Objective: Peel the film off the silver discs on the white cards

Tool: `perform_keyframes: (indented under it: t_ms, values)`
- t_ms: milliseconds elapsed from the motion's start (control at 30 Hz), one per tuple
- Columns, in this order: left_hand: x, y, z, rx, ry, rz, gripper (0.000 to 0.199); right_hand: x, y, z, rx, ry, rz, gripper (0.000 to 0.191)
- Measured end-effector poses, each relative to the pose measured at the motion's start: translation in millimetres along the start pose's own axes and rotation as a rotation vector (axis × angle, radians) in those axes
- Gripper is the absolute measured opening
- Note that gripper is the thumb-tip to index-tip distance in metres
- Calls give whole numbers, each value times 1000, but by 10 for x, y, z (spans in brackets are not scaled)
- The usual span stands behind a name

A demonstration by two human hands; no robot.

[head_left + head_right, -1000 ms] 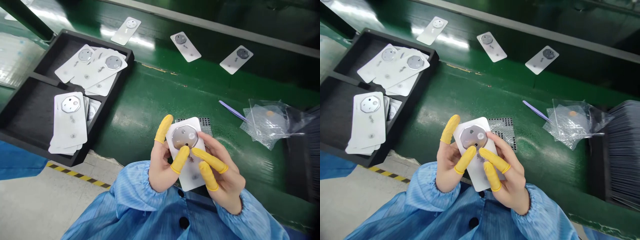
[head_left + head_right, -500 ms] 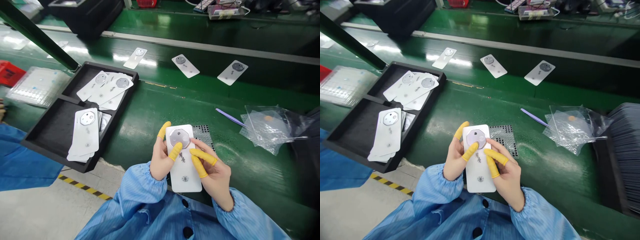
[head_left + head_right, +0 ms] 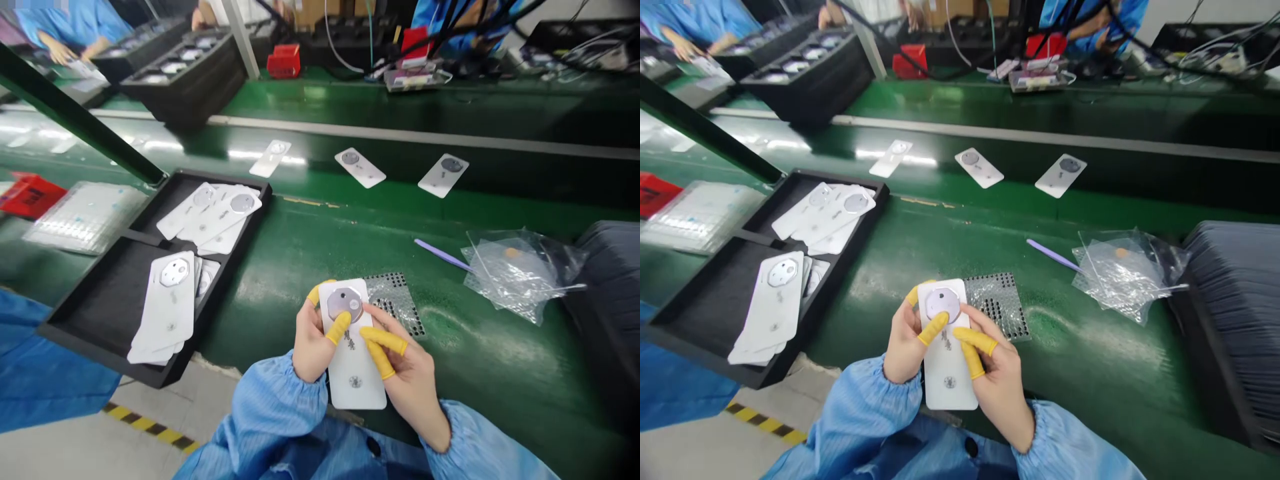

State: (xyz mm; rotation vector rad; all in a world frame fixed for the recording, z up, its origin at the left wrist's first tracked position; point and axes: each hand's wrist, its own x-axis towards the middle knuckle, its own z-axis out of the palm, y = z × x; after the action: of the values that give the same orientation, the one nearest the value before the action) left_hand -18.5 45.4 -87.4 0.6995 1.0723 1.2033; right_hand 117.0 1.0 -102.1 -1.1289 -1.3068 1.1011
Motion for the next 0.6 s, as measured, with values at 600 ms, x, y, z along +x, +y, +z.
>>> perform_keyframes:
  t_ms: [600]
  values:
    - [312,192,-345,-74,139,-26,104,3056,348,-1946,-920,260,-74,39]
